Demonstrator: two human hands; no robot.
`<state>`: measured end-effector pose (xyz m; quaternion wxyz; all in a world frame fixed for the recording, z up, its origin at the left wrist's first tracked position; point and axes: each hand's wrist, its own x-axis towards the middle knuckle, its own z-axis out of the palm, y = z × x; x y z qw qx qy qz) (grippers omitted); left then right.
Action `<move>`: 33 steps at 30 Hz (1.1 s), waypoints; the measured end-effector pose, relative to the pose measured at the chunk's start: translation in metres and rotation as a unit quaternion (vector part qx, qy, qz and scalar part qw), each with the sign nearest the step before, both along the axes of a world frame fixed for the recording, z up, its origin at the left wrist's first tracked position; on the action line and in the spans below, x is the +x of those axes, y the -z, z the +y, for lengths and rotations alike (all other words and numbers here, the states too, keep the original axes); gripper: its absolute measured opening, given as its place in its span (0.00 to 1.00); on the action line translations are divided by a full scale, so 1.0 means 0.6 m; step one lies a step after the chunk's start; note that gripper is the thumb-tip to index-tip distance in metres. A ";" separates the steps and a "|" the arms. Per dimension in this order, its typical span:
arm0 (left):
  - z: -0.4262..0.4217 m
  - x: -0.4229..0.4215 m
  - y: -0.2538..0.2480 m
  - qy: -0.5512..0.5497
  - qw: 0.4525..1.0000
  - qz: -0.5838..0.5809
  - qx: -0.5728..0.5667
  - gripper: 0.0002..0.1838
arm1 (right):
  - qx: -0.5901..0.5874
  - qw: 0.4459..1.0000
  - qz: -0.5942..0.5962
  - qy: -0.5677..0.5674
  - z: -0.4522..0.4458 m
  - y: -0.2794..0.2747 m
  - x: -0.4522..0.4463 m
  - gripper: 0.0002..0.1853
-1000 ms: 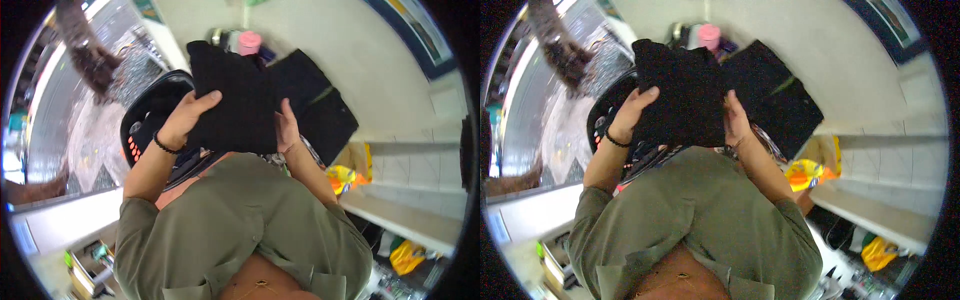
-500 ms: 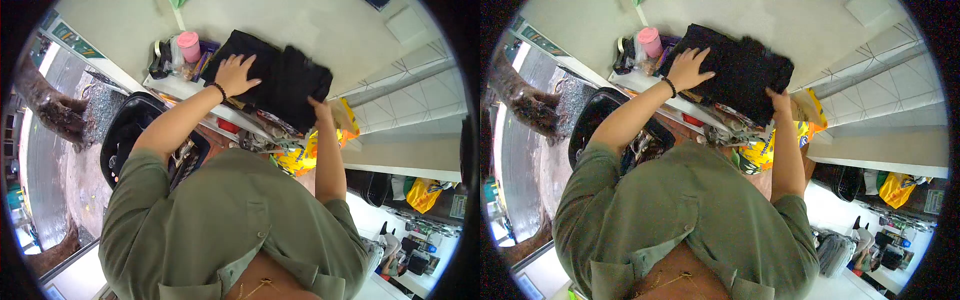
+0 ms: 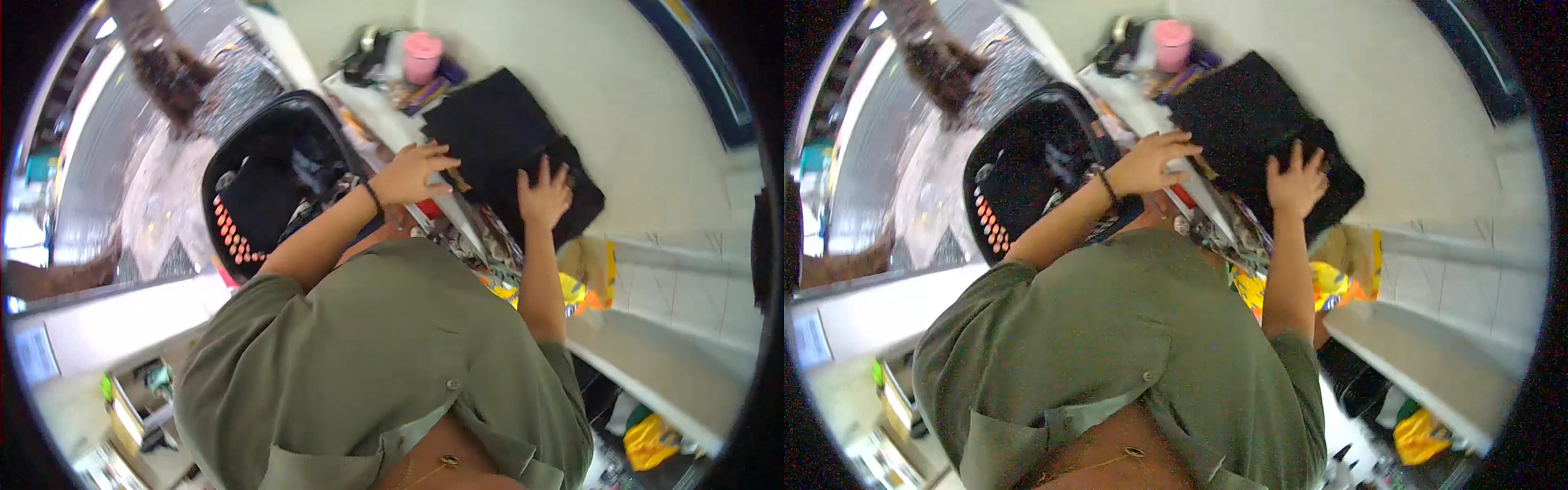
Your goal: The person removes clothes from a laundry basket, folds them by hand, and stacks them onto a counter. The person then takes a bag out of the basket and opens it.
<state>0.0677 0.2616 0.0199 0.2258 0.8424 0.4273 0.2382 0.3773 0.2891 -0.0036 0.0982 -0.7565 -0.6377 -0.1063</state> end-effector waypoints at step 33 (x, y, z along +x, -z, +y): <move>-0.213 -0.216 -0.059 -0.339 0.591 -0.692 -0.239 0.18 | -0.335 0.504 0.702 -0.375 -0.055 -0.104 -0.380 0.23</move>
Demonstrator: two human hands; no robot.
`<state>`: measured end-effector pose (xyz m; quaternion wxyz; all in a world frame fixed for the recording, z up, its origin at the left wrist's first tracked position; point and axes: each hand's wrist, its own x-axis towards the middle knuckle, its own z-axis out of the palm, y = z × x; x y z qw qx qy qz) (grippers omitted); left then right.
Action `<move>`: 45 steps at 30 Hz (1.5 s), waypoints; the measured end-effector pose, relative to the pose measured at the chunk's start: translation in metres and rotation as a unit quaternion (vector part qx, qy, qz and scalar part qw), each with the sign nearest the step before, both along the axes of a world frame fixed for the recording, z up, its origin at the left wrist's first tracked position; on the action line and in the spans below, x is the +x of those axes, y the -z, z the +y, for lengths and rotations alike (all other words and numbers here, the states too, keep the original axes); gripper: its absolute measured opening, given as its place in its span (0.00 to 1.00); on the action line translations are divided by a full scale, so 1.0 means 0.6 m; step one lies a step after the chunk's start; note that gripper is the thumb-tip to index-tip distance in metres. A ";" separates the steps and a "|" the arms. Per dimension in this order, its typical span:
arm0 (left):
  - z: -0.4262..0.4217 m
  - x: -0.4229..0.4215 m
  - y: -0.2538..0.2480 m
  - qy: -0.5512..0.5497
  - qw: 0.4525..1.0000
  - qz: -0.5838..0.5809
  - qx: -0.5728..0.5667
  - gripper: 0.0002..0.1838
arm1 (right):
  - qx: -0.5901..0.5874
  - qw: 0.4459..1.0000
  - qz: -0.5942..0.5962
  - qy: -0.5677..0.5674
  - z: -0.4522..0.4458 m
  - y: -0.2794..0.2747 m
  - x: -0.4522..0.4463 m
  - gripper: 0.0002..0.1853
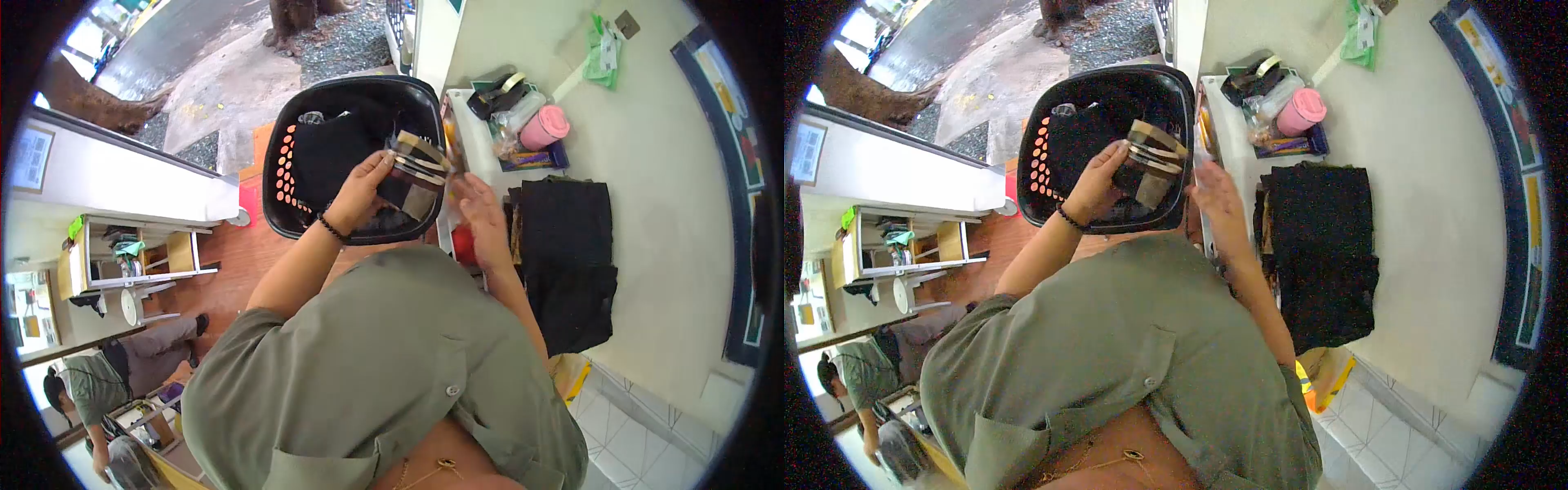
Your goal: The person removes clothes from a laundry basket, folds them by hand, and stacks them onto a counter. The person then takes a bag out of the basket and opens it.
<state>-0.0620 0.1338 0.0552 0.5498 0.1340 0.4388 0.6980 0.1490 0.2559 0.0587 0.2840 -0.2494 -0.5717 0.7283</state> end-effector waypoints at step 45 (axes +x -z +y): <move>-0.595 0.412 0.235 0.128 0.857 0.440 -0.236 0.22 | -0.229 0.967 0.069 0.090 -0.141 -0.060 0.216 0.21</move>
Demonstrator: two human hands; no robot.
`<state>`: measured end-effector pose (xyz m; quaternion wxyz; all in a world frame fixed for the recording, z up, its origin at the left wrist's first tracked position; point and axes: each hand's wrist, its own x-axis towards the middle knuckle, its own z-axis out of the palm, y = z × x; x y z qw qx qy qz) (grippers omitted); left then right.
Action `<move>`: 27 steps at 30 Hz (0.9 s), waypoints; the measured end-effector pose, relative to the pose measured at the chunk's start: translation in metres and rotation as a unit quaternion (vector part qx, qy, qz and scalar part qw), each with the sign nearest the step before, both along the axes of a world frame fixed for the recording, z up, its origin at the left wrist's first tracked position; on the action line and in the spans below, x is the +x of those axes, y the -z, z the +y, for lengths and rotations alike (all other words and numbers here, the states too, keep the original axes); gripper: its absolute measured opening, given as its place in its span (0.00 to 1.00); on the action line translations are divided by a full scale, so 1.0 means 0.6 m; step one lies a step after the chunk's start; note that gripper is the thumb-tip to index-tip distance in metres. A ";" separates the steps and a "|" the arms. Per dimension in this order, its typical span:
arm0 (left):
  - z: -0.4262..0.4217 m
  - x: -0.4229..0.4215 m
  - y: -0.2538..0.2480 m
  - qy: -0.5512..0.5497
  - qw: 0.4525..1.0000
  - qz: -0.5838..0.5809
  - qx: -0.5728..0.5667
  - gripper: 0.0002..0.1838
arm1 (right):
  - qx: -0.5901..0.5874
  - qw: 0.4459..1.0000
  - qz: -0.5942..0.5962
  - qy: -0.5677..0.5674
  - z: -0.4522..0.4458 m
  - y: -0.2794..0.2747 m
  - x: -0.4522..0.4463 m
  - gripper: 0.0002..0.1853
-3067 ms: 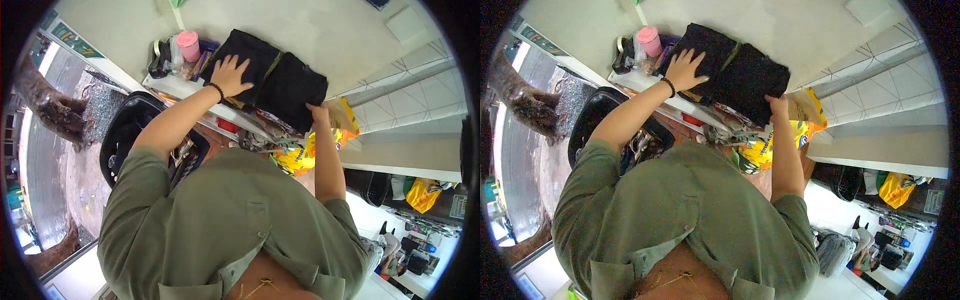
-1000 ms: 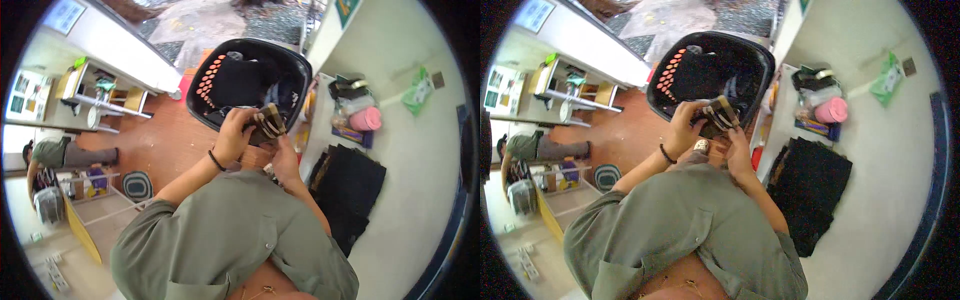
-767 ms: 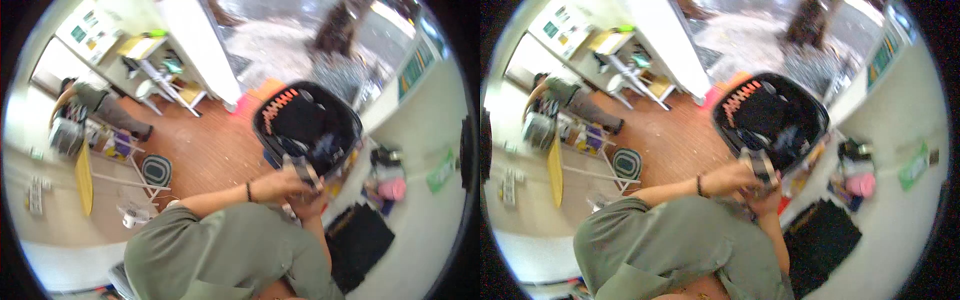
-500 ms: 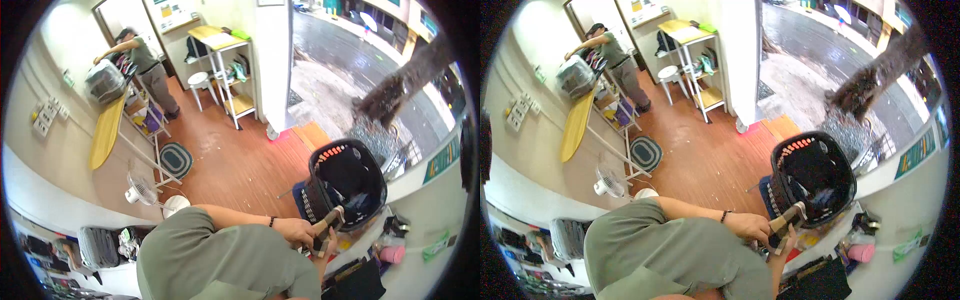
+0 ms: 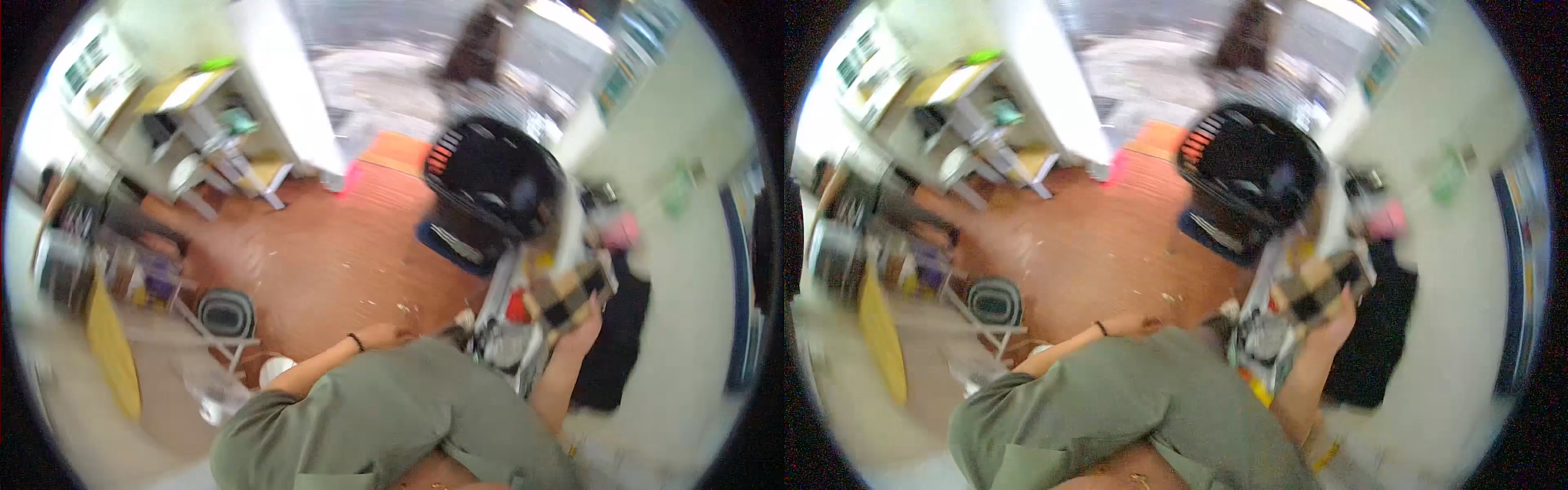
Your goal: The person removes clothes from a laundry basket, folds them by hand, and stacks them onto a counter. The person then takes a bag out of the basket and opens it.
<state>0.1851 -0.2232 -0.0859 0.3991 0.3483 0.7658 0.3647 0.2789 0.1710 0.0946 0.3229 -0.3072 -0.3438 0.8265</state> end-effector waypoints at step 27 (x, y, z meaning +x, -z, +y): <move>0.149 -0.072 0.096 -0.007 0.997 -0.077 -0.006 0.18 | 0.406 0.456 -0.735 0.295 0.182 0.083 0.237 0.40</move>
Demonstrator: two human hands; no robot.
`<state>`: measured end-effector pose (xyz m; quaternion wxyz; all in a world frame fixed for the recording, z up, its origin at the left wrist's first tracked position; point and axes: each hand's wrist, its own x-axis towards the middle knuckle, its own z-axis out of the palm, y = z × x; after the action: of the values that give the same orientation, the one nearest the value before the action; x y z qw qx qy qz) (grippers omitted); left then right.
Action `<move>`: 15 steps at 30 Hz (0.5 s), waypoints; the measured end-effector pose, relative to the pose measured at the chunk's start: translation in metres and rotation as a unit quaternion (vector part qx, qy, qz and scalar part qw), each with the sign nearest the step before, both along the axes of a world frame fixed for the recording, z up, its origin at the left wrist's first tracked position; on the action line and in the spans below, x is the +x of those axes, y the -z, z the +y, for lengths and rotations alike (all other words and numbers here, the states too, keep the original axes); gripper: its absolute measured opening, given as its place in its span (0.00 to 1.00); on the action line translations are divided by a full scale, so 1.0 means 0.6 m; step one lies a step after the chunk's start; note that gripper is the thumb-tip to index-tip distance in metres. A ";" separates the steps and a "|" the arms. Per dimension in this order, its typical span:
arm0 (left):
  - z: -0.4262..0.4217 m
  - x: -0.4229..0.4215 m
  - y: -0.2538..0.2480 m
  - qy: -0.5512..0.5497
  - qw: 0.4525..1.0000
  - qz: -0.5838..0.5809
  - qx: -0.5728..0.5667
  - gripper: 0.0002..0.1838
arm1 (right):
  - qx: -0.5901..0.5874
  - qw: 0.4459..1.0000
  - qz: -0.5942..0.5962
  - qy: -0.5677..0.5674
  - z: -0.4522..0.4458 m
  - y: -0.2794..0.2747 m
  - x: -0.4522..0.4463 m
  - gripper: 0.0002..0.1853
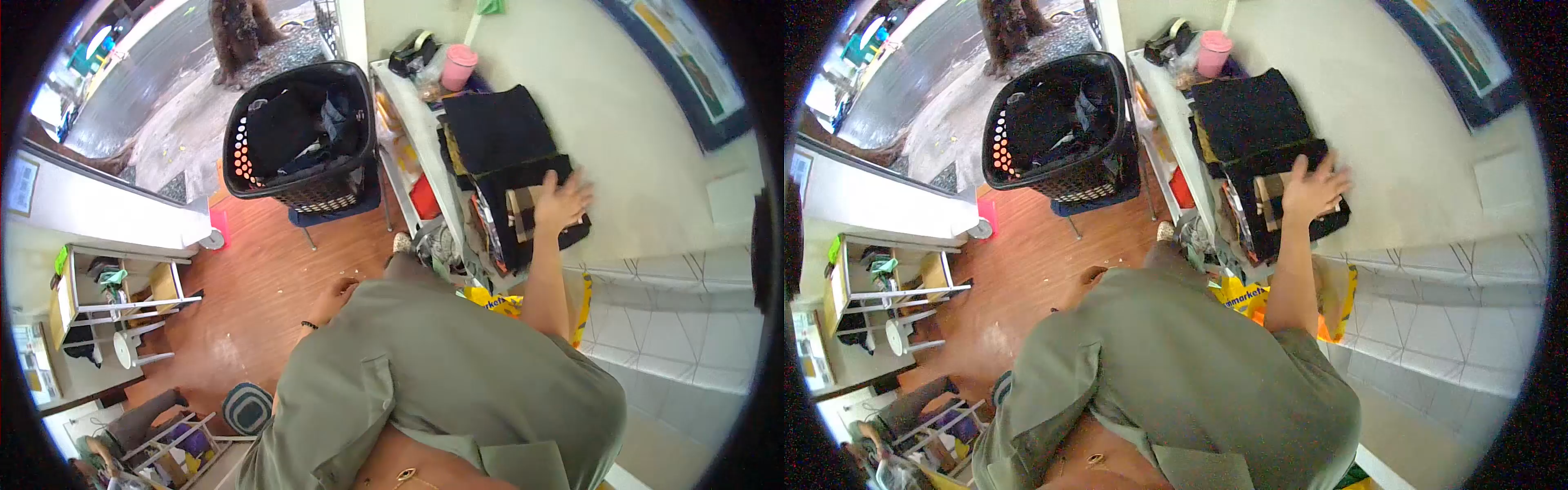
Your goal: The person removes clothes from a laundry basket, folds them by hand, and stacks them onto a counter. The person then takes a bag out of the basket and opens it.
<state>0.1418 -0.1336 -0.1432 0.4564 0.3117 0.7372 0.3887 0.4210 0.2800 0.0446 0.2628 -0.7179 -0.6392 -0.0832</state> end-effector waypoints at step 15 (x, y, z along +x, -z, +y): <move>0.322 -0.168 -0.278 -0.043 0.962 0.220 0.156 0.09 | 0.013 0.945 -0.243 -0.219 0.189 0.017 -0.199 0.31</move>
<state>0.0413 0.0594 0.0233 0.2114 0.4253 0.7624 0.4394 0.3018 0.3933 0.0343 0.1205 -0.5146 -0.8242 -0.2032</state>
